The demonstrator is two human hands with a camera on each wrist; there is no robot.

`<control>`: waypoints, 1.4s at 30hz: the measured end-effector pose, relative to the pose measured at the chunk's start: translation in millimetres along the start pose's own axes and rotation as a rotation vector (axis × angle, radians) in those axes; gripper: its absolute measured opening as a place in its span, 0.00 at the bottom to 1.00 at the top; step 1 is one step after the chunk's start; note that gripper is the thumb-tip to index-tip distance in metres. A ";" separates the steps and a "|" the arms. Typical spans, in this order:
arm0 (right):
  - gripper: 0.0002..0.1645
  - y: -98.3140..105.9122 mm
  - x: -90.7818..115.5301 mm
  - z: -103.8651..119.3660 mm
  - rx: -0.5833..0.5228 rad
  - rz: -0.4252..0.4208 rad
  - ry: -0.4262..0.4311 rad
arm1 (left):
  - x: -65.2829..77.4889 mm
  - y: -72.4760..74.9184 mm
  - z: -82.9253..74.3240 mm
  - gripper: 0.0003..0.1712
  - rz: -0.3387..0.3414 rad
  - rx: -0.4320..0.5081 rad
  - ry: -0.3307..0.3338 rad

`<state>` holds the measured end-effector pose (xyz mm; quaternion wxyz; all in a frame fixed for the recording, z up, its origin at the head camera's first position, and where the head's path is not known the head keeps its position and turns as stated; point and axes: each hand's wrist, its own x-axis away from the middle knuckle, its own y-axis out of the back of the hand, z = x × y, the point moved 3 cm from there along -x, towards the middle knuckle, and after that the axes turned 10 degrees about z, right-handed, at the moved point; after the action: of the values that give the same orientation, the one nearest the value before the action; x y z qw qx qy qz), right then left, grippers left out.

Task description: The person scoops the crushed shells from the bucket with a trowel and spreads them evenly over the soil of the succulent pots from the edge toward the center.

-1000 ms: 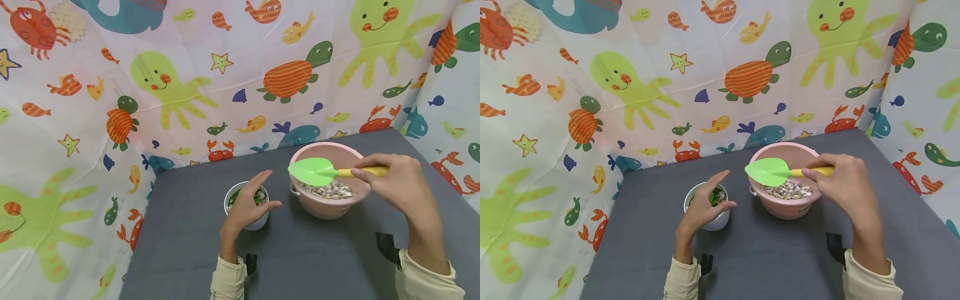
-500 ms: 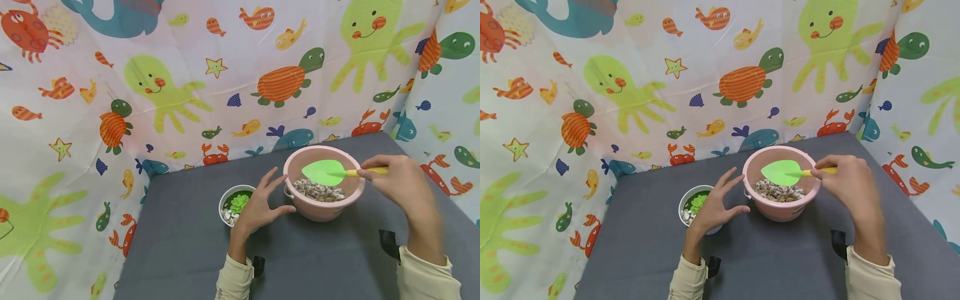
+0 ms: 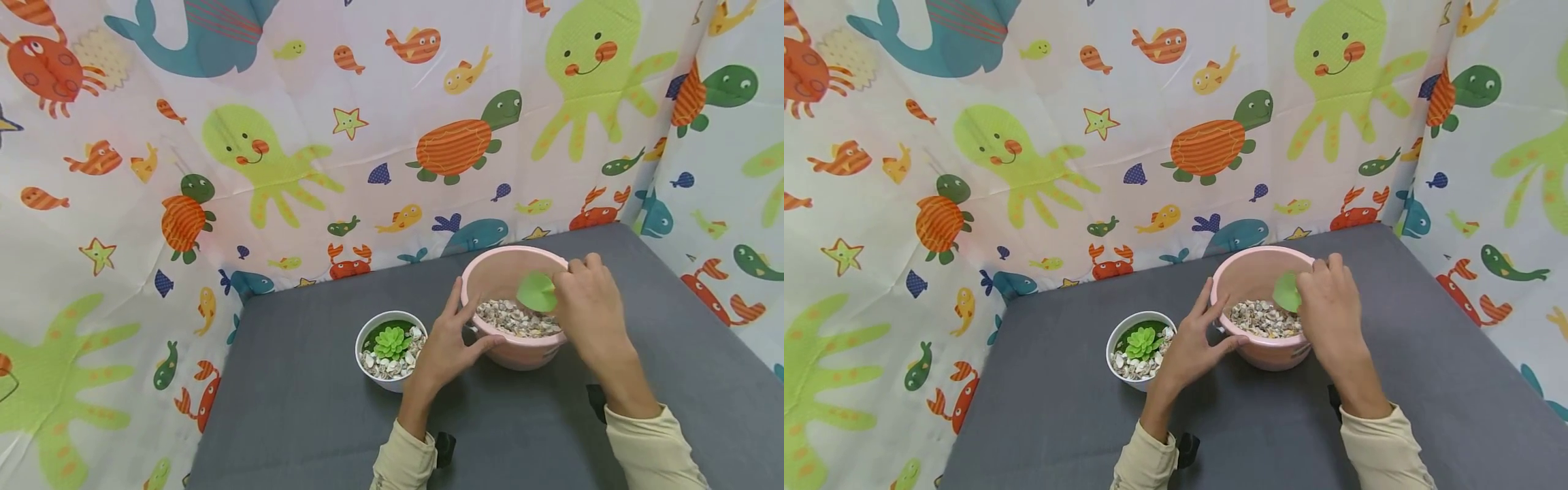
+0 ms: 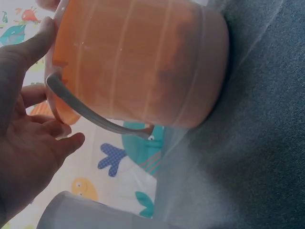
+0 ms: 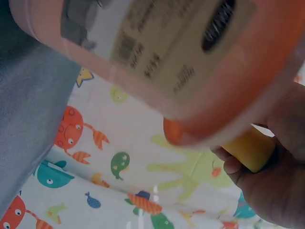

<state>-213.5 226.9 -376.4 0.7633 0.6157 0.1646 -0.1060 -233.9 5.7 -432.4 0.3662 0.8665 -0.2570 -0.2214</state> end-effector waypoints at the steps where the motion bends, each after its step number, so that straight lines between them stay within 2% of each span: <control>1: 0.10 -2.9 -0.8 1.8 0.009 0.008 0.011 | 0.3 -0.7 0.4 0.49 0.001 -0.005 0.008; 4: 0.06 -10.9 -2.0 6.4 0.042 0.062 0.027 | 0.7 -1.7 1.8 0.49 0.011 0.003 0.033; 9: 0.11 -16.2 -3.2 9.0 0.085 0.176 0.009 | 0.6 -1.7 1.7 0.48 0.012 0.014 0.034; 11: 0.12 -16.6 -4.7 8.2 0.068 0.195 0.005 | 1.0 -1.0 1.3 0.48 0.005 0.027 0.024; 18: 0.18 -24.6 -11.1 2.0 -0.100 0.214 0.008 | 2.0 1.2 2.9 0.47 -0.009 0.016 0.031; 22: 0.15 -27.3 -11.8 -3.3 -0.230 0.212 -0.034 | 1.0 1.5 1.8 0.47 -0.011 0.000 0.031; 27: 0.10 -17.1 -9.5 -4.7 -0.349 0.334 -0.125 | 2.4 2.5 1.7 0.48 -0.006 0.001 0.034; 30: 0.12 -7.1 -6.1 -6.8 -0.386 0.380 -0.170 | 3.8 2.1 2.3 0.50 0.002 0.014 0.034; 36: 0.21 6.2 -0.1 -9.5 -0.460 0.401 -0.268 | 1.8 4.1 4.4 0.52 0.003 0.009 0.036; 42: 0.19 17.6 4.9 -13.7 -0.475 0.325 -0.273 | 0.4 4.4 7.0 0.52 0.026 0.009 0.036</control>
<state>-204.3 244.3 -364.9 0.9077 0.4185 -0.0197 -0.0230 -238.8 -0.8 -433.6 0.3698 0.8685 -0.2626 -0.2000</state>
